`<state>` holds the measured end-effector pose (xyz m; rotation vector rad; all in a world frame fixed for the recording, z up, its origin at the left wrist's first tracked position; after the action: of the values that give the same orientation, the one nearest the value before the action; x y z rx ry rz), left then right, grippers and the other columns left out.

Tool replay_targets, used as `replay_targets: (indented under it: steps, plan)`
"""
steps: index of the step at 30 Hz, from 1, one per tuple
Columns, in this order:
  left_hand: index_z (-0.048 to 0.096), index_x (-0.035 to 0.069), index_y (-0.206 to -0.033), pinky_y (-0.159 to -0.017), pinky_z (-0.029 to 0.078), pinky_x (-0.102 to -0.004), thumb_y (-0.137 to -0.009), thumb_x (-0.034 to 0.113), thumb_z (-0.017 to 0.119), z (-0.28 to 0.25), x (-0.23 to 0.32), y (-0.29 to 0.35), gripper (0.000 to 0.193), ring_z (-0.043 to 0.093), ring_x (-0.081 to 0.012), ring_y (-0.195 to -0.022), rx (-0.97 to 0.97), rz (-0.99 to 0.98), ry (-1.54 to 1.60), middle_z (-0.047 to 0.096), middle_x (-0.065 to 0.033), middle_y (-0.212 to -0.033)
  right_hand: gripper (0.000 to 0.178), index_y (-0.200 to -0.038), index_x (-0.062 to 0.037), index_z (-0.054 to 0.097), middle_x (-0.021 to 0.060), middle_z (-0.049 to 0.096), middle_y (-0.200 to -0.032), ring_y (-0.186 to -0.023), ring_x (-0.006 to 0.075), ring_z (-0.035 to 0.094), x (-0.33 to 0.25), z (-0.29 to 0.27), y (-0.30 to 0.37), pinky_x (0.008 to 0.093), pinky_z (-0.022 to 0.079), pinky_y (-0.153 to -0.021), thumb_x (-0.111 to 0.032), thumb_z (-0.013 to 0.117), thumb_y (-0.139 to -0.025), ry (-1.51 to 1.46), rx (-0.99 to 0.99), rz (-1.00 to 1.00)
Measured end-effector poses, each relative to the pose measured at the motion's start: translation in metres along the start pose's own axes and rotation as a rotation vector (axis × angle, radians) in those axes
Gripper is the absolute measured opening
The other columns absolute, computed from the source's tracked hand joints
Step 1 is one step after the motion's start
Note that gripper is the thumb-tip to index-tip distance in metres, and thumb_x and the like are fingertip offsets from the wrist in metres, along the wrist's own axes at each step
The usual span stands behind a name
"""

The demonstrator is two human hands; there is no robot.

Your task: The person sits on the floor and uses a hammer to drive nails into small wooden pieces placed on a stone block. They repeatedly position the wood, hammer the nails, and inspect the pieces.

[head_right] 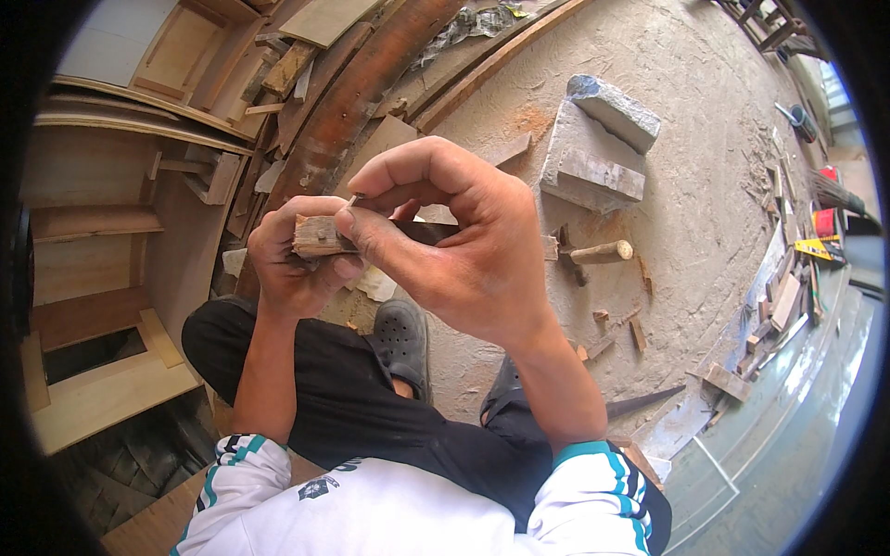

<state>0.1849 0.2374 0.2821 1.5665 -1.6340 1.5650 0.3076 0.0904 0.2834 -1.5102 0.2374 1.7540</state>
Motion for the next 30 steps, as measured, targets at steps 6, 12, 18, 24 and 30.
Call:
replay_targets:
  steps: [6,12,18,24,30]
  plan:
    - [0.067,-0.001,-0.108,-0.069,0.057,-0.0268,-0.077,0.009,0.086,0.000,-0.002,0.000,0.038,0.072,-0.0135,-0.079,-0.010,0.003,0.022,0.074,-0.0096,-0.087,0.017,-0.093,-0.0013,0.069,0.0046,0.070,-0.087,-0.081,0.0081,0.067,0.002,0.000,0.000,0.0217,0.053,-0.070,-0.004,0.081,-0.082,0.011,0.026,-0.016]
    - [0.067,-0.001,-0.109,-0.069,0.057,-0.0265,-0.077,0.009,0.086,0.001,-0.002,-0.001,0.038,0.073,-0.0135,-0.079,-0.009,0.004,0.020,0.075,-0.0097,-0.087,0.015,-0.090,-0.0015,0.068,0.0049,0.070,-0.085,-0.080,0.0080,0.067,0.000,0.002,0.000,0.0217,0.054,-0.069,-0.003,0.080,-0.082,0.012,0.044,0.000]
    - [0.067,-0.001,-0.110,-0.069,0.057,-0.0264,-0.077,0.010,0.086,0.001,-0.004,0.002,0.039,0.073,-0.0132,-0.080,0.000,-0.019,0.035,0.075,-0.0098,-0.087,0.013,-0.088,-0.0019,0.067,0.0057,0.071,-0.083,-0.078,0.0091,0.068,0.003,0.003,-0.001,0.0222,0.054,-0.068,-0.002,0.079,-0.082,0.063,0.038,-0.084]
    - [0.068,-0.001,-0.109,-0.070,0.057,-0.0265,-0.077,0.010,0.086,-0.001,-0.006,0.005,0.039,0.073,-0.0133,-0.080,-0.007,-0.072,0.011,0.075,-0.0098,-0.087,0.014,-0.087,-0.0010,0.065,0.0065,0.071,-0.083,-0.081,0.0107,0.071,0.009,0.006,-0.001,0.0247,0.057,-0.071,-0.001,0.078,-0.083,0.067,0.043,-0.111]
    - [0.068,-0.001,-0.108,-0.070,0.056,-0.0263,-0.077,0.008,0.085,-0.001,-0.008,0.005,0.036,0.073,-0.0129,-0.079,-0.006,-0.121,0.000,0.075,-0.0095,-0.086,0.015,-0.087,-0.0004,0.064,0.0077,0.072,-0.083,-0.082,0.0118,0.072,0.013,0.007,0.001,0.0248,0.056,-0.073,-0.001,0.079,-0.083,0.042,0.068,-0.038]
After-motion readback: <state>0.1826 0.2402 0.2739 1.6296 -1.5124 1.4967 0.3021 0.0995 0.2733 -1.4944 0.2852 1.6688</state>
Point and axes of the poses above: each hand's wrist, its own y-axis away from the middle knuckle, its own z-axis out of the palm, x = y × z, the point moved 1 cm from there along -y, towards the middle knuckle
